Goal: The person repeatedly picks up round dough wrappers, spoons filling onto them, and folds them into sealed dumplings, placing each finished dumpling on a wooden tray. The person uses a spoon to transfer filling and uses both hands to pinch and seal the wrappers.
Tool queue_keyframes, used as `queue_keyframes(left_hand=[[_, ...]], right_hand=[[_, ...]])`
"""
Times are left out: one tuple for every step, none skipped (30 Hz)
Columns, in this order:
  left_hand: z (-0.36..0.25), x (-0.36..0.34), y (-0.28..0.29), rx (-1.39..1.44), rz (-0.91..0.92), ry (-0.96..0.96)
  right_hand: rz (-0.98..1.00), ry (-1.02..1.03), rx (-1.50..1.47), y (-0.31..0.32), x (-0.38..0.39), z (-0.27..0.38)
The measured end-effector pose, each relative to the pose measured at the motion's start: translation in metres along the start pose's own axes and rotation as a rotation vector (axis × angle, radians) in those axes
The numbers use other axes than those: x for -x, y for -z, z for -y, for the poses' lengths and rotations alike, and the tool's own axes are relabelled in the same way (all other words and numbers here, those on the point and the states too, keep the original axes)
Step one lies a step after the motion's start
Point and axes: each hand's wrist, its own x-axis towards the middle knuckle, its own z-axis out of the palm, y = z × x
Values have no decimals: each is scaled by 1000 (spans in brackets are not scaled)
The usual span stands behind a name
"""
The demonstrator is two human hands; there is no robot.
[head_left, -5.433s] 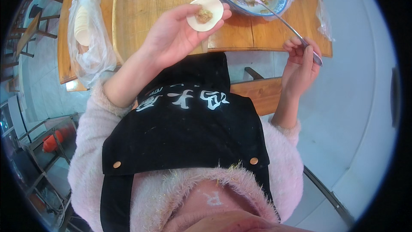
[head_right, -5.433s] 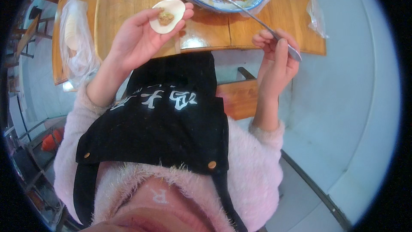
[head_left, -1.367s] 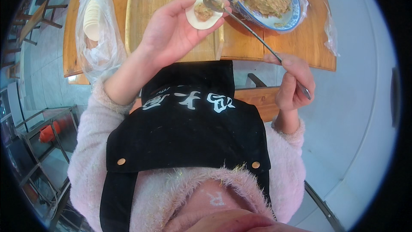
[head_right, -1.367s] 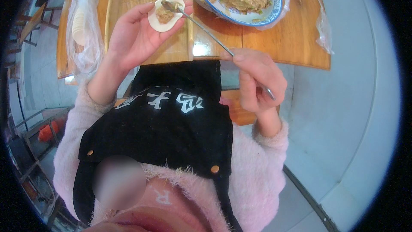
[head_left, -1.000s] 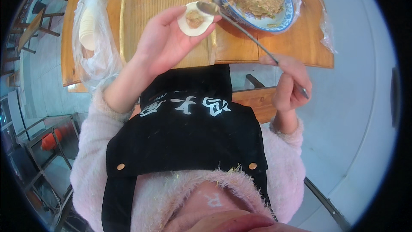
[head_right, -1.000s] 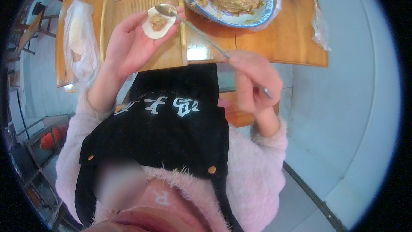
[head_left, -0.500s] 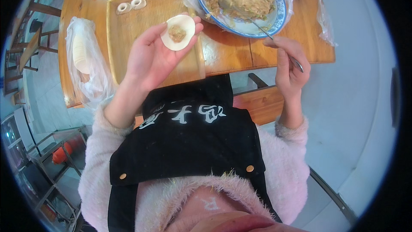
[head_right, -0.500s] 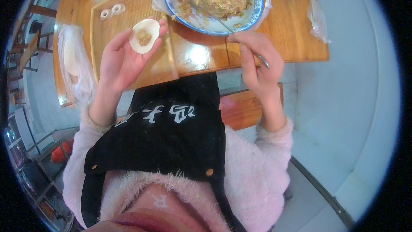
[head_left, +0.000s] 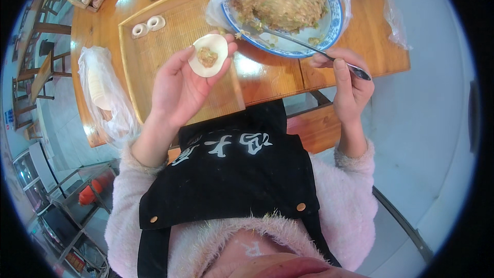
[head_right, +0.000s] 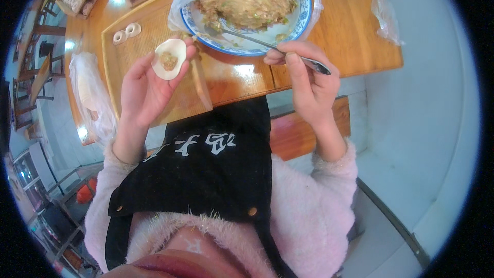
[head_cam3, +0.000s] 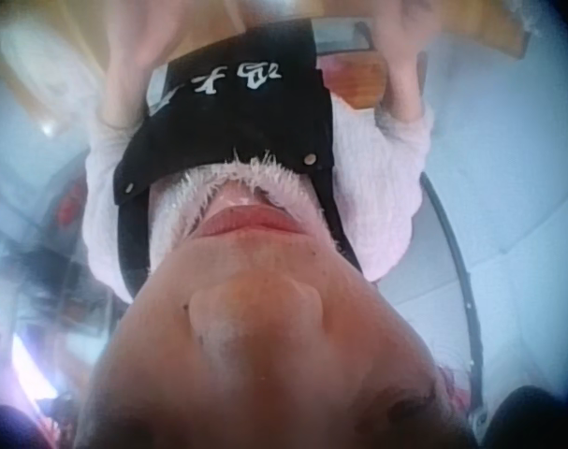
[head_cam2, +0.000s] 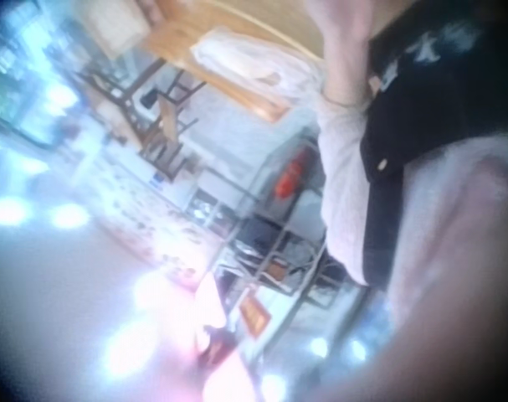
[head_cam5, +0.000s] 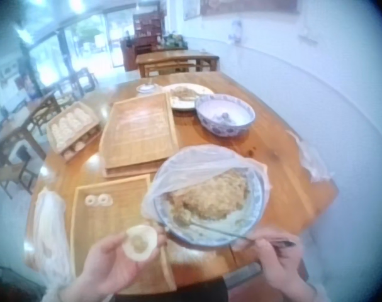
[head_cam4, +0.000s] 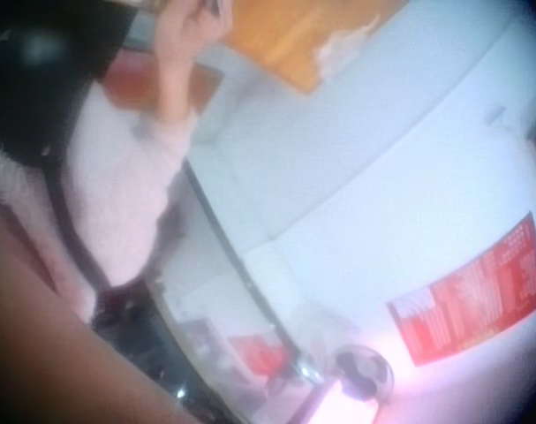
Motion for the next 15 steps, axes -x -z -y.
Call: queue_keyframes(left_hand=[[1,-1,0,-4,10,2],[2,-1,0,-23,-5,12],[3,-2,-1,-32,-8,21],[4,-2,-1,-60,-42,29],[5,-3,-2,-53,-9,44],[5,-3,-3,-62,-6,57],[6,-4,-4,-60,10,70],[7,-5,-5,-100,-11,67],[8,-7,-6,-128,-19,64],[8,-9,-7,-155,-13,59],[9,-9,-9,-165,-34,54],[9,-9,-10,-173,-41,47],[10,-9,-12,-193,-52,40],[10,-9,-14,-182,-55,33],[11,-9,-16,-181,-63,25]], right_hand=[[-8,11,-3,0,1,0],[-19,7,-14,1,3,0],[-29,3,-25,1,5,1],[-45,-7,-32,1,7,2],[-60,-18,-39,1,9,3],[-75,-30,-45,1,12,4],[-74,-16,-35,0,13,5],[-72,-2,-25,-1,15,5],[-72,16,-23,-1,16,5],[-64,27,-5,-2,17,6],[-58,43,3,-4,19,6],[-52,52,9,-4,19,7],[-43,73,32,-5,20,9],[-34,87,51,-6,21,10],[-23,101,71,-6,22,12]])
